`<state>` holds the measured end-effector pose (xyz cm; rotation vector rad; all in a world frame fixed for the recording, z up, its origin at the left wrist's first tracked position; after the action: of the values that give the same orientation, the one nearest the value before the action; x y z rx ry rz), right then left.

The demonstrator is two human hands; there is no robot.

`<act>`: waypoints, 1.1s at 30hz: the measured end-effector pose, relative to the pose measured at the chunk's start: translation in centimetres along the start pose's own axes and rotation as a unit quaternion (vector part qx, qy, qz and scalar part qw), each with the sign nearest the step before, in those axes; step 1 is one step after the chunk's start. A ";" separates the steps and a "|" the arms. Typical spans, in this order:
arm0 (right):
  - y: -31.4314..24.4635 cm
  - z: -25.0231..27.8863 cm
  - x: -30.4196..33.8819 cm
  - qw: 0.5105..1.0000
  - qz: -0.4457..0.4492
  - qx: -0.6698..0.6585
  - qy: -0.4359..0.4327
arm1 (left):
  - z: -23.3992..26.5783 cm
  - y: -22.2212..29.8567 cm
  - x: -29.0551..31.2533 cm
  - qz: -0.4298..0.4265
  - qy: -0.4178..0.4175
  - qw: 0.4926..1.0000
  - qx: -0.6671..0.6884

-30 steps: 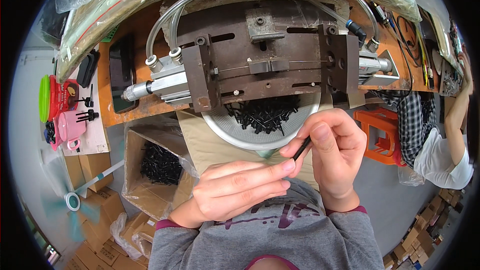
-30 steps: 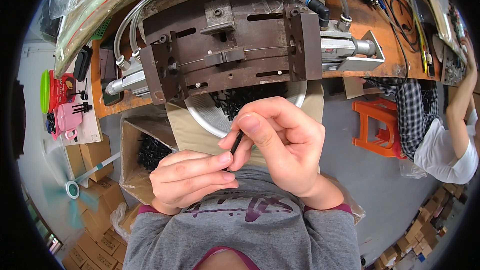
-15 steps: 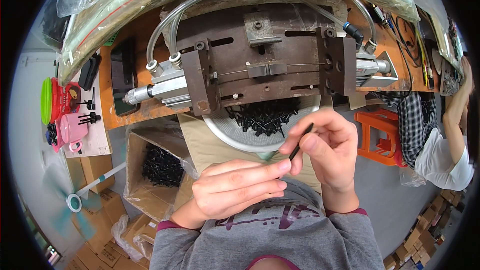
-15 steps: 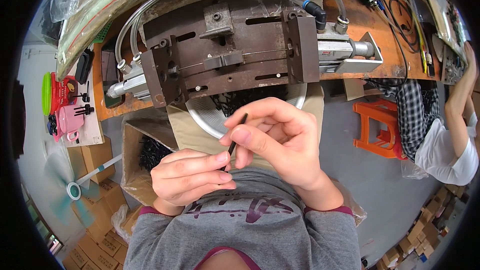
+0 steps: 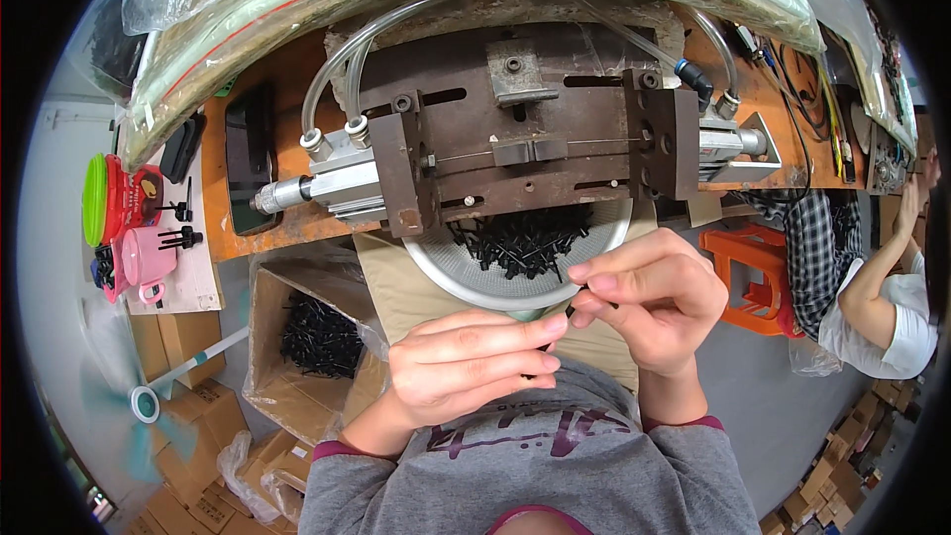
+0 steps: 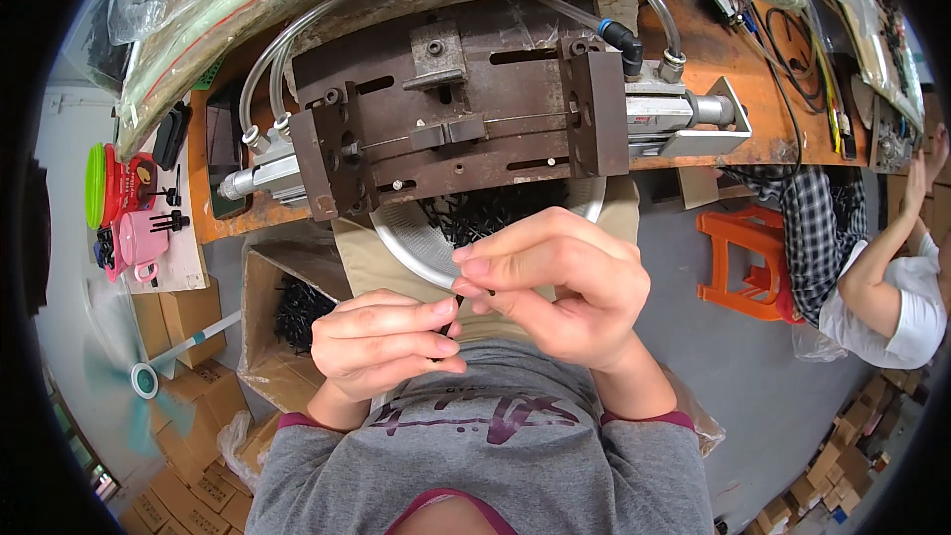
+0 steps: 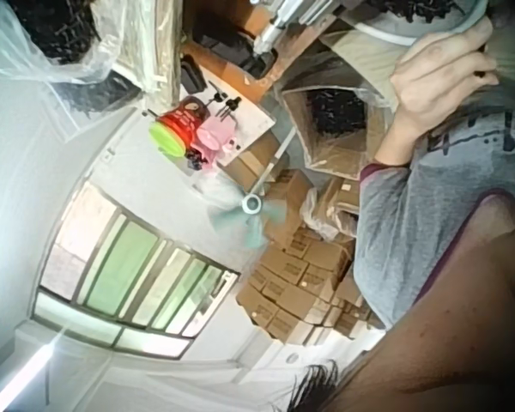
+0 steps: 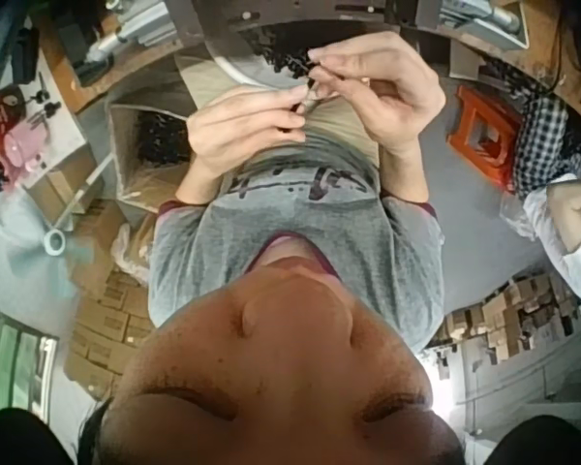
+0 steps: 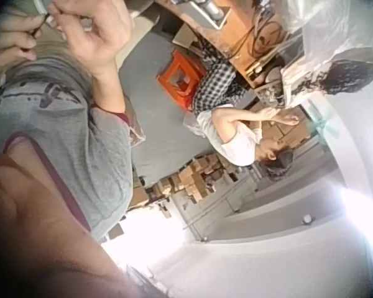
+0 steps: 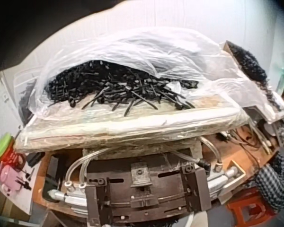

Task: Using a pneumatic machine to assemble small black components.

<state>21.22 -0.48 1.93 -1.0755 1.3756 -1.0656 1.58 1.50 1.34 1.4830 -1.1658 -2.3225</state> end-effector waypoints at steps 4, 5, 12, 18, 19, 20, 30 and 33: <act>0.1 -0.4 -0.5 0.989 -0.103 -0.105 0.009 | -0.1 0.1 0.3 0.006 0.015 0.999 0.028; 0.2 -0.3 -0.5 0.980 -0.130 -0.151 0.002 | -0.1 0.0 0.3 0.009 0.015 1.000 0.024; -0.2 -0.4 -0.4 0.968 -0.183 -0.172 0.005 | -0.1 0.1 0.2 0.002 0.001 1.000 -0.014; 0.6 -0.3 -0.3 0.938 -0.263 -0.225 -0.003 | -0.2 0.1 -0.1 -0.010 -0.011 0.999 -0.049; 0.7 -0.3 -0.1 0.942 -0.250 -0.223 -0.004 | -0.2 0.1 -0.2 -0.009 -0.015 0.998 -0.054; 0.7 -0.3 0.0 0.946 -0.237 -0.221 -0.005 | -0.3 0.1 -0.2 -0.008 -0.014 0.998 -0.058; 1.2 -0.7 0.0 0.944 -0.244 -0.220 -0.007 | -0.4 0.1 -0.9 -0.003 -0.020 0.993 -0.118; 1.2 -1.0 0.1 0.971 -0.210 -0.107 0.025 | -0.4 0.0 -1.7 -0.016 -0.024 0.972 -0.233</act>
<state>20.14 -0.27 0.82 -1.5575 1.3558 -1.2725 2.74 2.10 2.46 1.2828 -0.5439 -2.4366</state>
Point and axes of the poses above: each hand's wrist, its own x-axis away from the middle knuckle, its own z-axis out of the back of the hand, y = z × x, the point moved 2 cm from there along -x, towards the middle knuckle, and after that the axes turned 14 degrees about -z, right-handed, at the moved point
